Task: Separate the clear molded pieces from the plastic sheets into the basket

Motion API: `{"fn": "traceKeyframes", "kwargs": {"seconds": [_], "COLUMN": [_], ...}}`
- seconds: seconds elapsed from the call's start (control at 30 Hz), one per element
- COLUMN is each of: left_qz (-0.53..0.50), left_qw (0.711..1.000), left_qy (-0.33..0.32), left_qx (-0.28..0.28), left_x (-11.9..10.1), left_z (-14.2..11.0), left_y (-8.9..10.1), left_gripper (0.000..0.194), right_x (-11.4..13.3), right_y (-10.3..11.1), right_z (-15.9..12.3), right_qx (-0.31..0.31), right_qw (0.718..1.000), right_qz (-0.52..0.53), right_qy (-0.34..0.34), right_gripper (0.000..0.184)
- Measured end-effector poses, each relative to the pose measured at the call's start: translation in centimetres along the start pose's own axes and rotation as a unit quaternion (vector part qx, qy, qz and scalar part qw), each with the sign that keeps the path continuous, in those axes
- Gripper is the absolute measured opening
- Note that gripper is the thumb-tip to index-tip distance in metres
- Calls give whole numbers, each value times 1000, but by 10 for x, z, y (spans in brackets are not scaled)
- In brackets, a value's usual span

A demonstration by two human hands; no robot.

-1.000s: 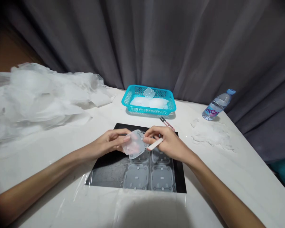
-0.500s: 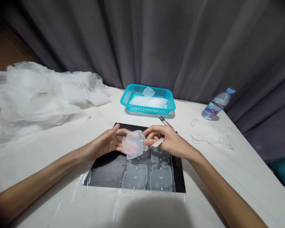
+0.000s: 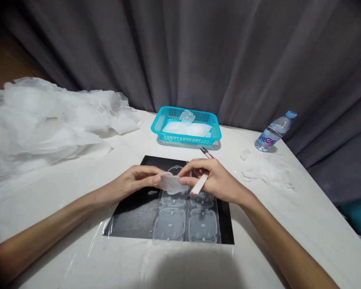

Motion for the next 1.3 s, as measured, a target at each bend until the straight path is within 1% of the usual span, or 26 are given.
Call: {"fn": "traceKeyframes", "kwargs": {"seconds": [0.1,0.2,0.27,0.33,0.4,0.47,0.53,0.57,0.6,0.63,0.67,0.7,0.73,0.8,0.87,0.9,0.93,1.0,1.07,1.1,1.17,1.2,1.23,1.3], "left_qz": [38,47,61,106,193,304,398,432,456,472,483,492,499,514,530,538,546,554,555,553,552,552,552,548], "left_qw": [999,998,997,993,978,944,897,875,857,844,835,829,824,815,806,800,795,787,784,785,787,789,790,797], "left_qy": [-20,-28,-33,-47,-77,-127,-189,-215,-235,-248,-255,-259,-261,-259,-255,-254,-256,-263,-272,-274,-271,-267,-261,-243], "left_qx": [3,19,30,34,23,16,31,41,51,56,59,61,64,67,70,71,72,69,59,53,47,49,54,68], "left_x": [0,-1,0,2,5,8,10,11,11,11,11,11,11,11,12,13,13,14,14,13,13,13,13,14], "left_z": [1,2,1,-2,-7,-13,-19,-22,-23,-24,-23,-23,-21,-19,-16,-16,-15,-13,-11,-9,-5,-3,-1,3], "left_y": [2,-1,-4,-9,-12,-17,-25,-28,-31,-33,-33,-33,-32,-30,-28,-26,-24,-21,-17,-15,-10,-7,-5,1], "left_gripper": [30,30,31,37,49,64,72,73,74,76,78,81,83,83,80,79,77,76,76,76,77,77,77,75], "right_x": [8,15,16,13,6,-2,-7,-8,-8,-7,-5,-3,-5,-13,-20,-22,-22,-19,-17,-18,-24,-28,-31,-38], "right_y": [2,3,3,2,5,13,31,44,58,72,84,92,92,82,73,69,66,63,63,62,54,49,44,36], "right_z": [0,-1,-1,0,1,5,14,21,28,37,46,57,72,101,112,110,104,79,46,31,5,-7,-18,-37], "right_qx": [-10,-8,-6,-5,-13,-43,-108,-159,-220,-282,-343,-381,-371,-292,-253,-245,-251,-283,-311,-302,-240,-202,-171,-127], "right_qw": [998,996,994,994,994,991,981,969,951,926,895,866,856,865,872,873,874,882,903,921,962,976,985,992], "right_qz": [-20,-32,-45,-67,-92,-119,-157,-182,-211,-242,-275,-308,-340,-379,-386,-385,-375,-328,-238,-189,-89,-47,-15,4], "right_qy": [53,87,98,89,65,43,38,41,49,61,79,102,120,150,165,171,178,189,178,159,98,65,34,-20], "right_gripper": [9,8,8,7,6,8,10,10,11,10,10,11,14,27,41,47,52,62,68,70,71,70,65,47]}}
Point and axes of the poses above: each hand's wrist, its own z-axis towards the middle knuckle, its own y-axis out of the back of the hand, x = y × z, the point moved 7 cm from there along z, towards the middle knuckle, and after that the axes turned 12 degrees about -x, right-handed, at the moved point
